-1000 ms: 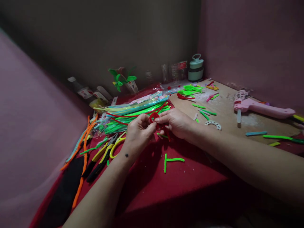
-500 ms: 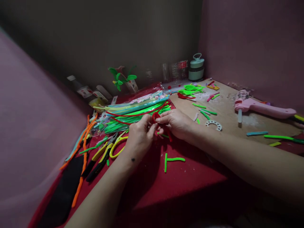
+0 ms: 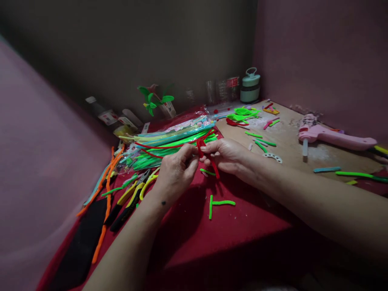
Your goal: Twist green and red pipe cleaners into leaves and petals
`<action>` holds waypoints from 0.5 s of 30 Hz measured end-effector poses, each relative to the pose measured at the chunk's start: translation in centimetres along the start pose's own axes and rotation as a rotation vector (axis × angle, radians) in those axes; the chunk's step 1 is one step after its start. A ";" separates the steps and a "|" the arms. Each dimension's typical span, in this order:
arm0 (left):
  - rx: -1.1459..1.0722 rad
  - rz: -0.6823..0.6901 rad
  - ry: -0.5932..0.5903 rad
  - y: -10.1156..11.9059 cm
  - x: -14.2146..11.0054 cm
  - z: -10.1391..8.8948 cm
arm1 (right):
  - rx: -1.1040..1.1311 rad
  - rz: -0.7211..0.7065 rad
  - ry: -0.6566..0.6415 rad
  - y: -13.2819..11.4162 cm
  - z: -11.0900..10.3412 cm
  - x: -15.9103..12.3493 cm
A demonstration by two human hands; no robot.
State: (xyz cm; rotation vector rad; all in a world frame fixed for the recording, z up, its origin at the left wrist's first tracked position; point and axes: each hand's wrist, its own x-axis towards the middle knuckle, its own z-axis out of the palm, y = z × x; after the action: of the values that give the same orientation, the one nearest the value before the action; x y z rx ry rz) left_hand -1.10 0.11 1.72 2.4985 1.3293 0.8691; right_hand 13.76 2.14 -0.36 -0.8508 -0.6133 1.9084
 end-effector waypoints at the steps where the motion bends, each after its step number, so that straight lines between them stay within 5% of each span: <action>1: 0.002 -0.005 0.003 -0.1 -0.1 0.1 | 0.024 -0.001 0.002 0.0 0.0 0.1; 8: -0.204 -0.151 -0.051 -0.9 0.1 1.1 | 0.070 0.012 0.085 -0.5 0.4 -0.4; 15: -0.448 -0.387 -0.305 -0.4 0.5 0.1 | -0.087 -0.017 0.105 -0.2 0.1 -0.4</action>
State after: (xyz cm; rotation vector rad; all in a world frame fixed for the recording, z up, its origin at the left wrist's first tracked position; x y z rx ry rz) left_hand -1.10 0.78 1.67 1.8615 1.2802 0.5882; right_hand 13.89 1.81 -0.02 -0.9921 -0.6414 1.8204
